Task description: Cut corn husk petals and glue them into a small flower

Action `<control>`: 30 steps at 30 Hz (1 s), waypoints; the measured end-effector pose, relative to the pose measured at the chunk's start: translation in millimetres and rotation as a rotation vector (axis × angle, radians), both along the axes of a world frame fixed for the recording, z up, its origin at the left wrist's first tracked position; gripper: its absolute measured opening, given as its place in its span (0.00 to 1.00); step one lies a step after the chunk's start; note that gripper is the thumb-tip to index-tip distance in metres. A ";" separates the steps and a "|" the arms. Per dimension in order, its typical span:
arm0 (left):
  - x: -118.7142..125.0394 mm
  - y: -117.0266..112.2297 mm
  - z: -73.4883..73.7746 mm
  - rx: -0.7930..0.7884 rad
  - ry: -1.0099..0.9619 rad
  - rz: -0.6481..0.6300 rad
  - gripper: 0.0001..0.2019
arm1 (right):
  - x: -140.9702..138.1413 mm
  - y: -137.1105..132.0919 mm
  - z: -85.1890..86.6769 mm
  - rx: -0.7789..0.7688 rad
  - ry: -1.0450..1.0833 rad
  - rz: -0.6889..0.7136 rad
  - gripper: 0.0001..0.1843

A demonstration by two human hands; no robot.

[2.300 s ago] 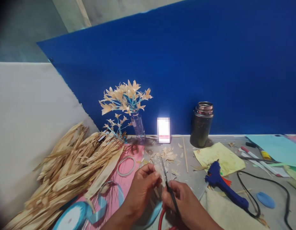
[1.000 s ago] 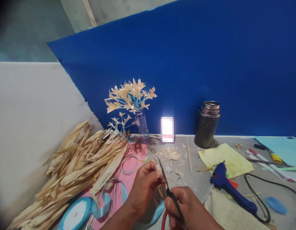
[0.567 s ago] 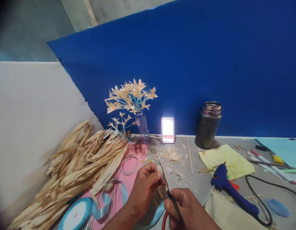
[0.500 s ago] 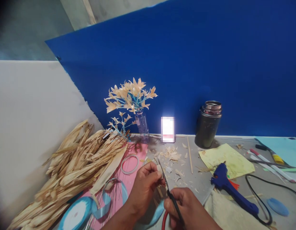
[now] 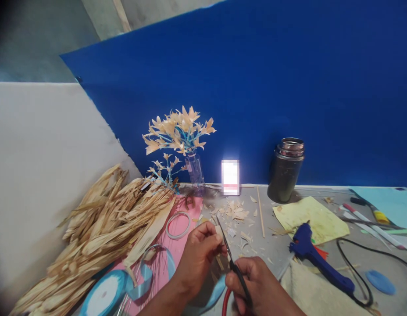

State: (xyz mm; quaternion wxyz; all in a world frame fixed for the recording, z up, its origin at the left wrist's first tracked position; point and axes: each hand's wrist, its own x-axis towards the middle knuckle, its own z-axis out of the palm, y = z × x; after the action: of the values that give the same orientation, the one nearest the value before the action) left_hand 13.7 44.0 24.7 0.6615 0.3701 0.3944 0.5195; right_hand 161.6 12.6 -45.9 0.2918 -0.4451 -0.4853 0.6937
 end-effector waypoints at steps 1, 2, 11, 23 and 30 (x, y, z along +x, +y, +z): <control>0.0 -0.3 0.0 -0.004 -0.002 -0.002 0.09 | 0.2 0.0 0.5 0.007 0.018 -0.020 0.31; 0.0 -0.6 -0.1 -0.007 -0.002 -0.006 0.09 | 0.5 0.0 2.5 0.015 0.030 -0.038 0.33; -7.7 4.2 0.8 -0.049 -0.053 -0.074 0.08 | 13.3 -1.5 29.9 0.017 0.116 0.022 0.37; -8.7 -0.1 -7.1 -0.112 0.080 -0.389 0.10 | 12.2 0.0 46.7 0.053 0.278 -0.401 0.21; -6.8 2.3 -6.2 -0.186 -0.062 -0.281 0.13 | 9.1 -1.3 53.9 0.041 0.234 -0.545 0.24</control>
State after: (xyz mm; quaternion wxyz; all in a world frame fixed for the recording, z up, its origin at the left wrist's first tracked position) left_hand 6.9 46.3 18.5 0.7708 0.3425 0.3648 0.3943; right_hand 170.7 11.3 8.1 0.5303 -0.4699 -0.3249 0.6264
